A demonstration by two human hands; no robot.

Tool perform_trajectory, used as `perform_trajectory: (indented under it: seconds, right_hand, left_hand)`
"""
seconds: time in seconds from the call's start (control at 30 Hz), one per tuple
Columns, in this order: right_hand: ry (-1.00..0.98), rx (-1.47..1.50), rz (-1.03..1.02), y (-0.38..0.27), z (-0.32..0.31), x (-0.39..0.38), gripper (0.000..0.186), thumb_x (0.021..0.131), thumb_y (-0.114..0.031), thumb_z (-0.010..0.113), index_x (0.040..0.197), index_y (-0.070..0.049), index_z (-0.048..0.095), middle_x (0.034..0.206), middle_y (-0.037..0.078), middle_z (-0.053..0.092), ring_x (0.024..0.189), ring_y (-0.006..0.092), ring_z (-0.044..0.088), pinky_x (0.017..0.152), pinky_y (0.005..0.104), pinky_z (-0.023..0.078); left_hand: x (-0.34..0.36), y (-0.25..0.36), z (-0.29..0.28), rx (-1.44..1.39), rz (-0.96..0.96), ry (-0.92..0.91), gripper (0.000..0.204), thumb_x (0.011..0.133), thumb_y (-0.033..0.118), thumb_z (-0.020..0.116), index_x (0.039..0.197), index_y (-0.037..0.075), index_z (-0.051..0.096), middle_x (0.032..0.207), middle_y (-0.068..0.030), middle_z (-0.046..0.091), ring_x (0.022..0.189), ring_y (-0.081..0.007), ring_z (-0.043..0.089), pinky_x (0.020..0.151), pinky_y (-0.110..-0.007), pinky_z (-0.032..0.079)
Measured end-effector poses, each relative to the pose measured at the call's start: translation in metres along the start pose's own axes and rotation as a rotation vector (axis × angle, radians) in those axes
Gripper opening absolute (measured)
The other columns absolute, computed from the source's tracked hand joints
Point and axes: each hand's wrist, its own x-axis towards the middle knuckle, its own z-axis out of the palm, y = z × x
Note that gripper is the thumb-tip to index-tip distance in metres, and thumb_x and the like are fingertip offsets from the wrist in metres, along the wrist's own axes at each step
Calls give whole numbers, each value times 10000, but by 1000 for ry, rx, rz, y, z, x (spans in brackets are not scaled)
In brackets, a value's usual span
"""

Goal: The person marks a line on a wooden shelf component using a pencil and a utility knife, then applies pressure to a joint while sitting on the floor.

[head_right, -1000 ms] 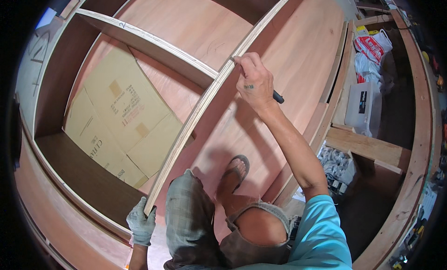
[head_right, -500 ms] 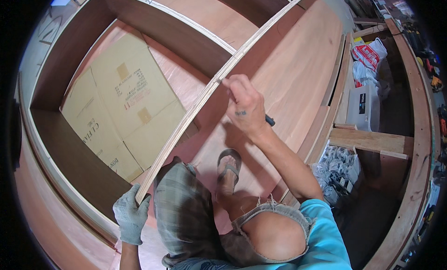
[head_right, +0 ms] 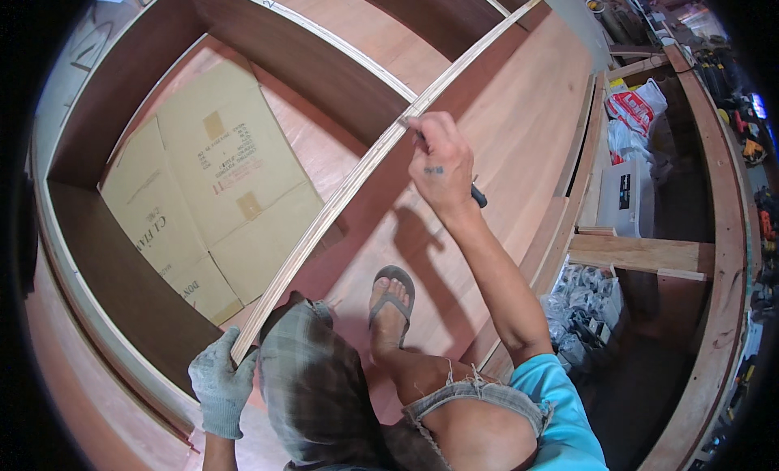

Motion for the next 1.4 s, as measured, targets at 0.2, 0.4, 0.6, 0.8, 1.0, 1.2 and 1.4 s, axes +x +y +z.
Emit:
perform_trajectory:
  seconds: [0.2,0.4,0.6,0.8,1.0,1.2,1.4]
  right_hand:
    - [-102,97,21,-50,-2,-41,397,741,158,563,1067,-9,714,1036,150,671,761,297,686,656,375,561]
    - [-226,173,-56,-85,-4,-58,457,669,136,564,1075,-15,710,1053,164,671,749,316,678,659,377,572]
    - [17,70,9,-33,2,-17,404,727,155,568,1055,-26,720,977,134,648,779,292,668,659,393,551]
    - [-126,96,-2,-80,5,-55,385,759,171,549,1067,-2,703,1024,154,656,741,291,670,646,379,551]
    - [-257,191,-60,-125,1,-79,451,718,134,570,1120,-14,711,1051,154,662,821,319,709,672,392,588]
    - [-367,322,-152,-133,0,-91,421,715,120,590,1084,-35,721,1014,153,666,848,312,706,668,401,589]
    - [68,7,1,2,-4,7,285,796,134,611,1031,5,705,958,151,664,824,328,681,701,393,554]
  left_hand:
    - [-1,-5,6,18,51,59,554,717,221,894,1200,37,696,946,-147,742,802,-338,710,749,-447,554]
    - [-5,-9,2,1,1,14,541,725,222,888,1195,30,702,905,-155,732,765,-333,703,727,-440,556]
    - [4,-2,5,-6,63,72,514,744,250,879,1176,30,711,885,-149,724,715,-321,685,707,-427,553]
    - [1,-1,1,26,36,42,525,743,261,880,1182,28,712,856,-144,717,707,-308,681,703,-421,550]
    - [0,-3,0,-3,14,20,535,751,290,872,1191,27,715,832,-147,706,703,-306,683,706,-426,552]
    - [4,-4,2,14,43,39,538,746,287,871,1192,30,714,841,-148,711,730,-326,691,726,-432,557]
    - [-2,-4,4,31,66,89,533,728,272,874,1176,27,718,818,-146,704,726,-327,691,728,-430,558]
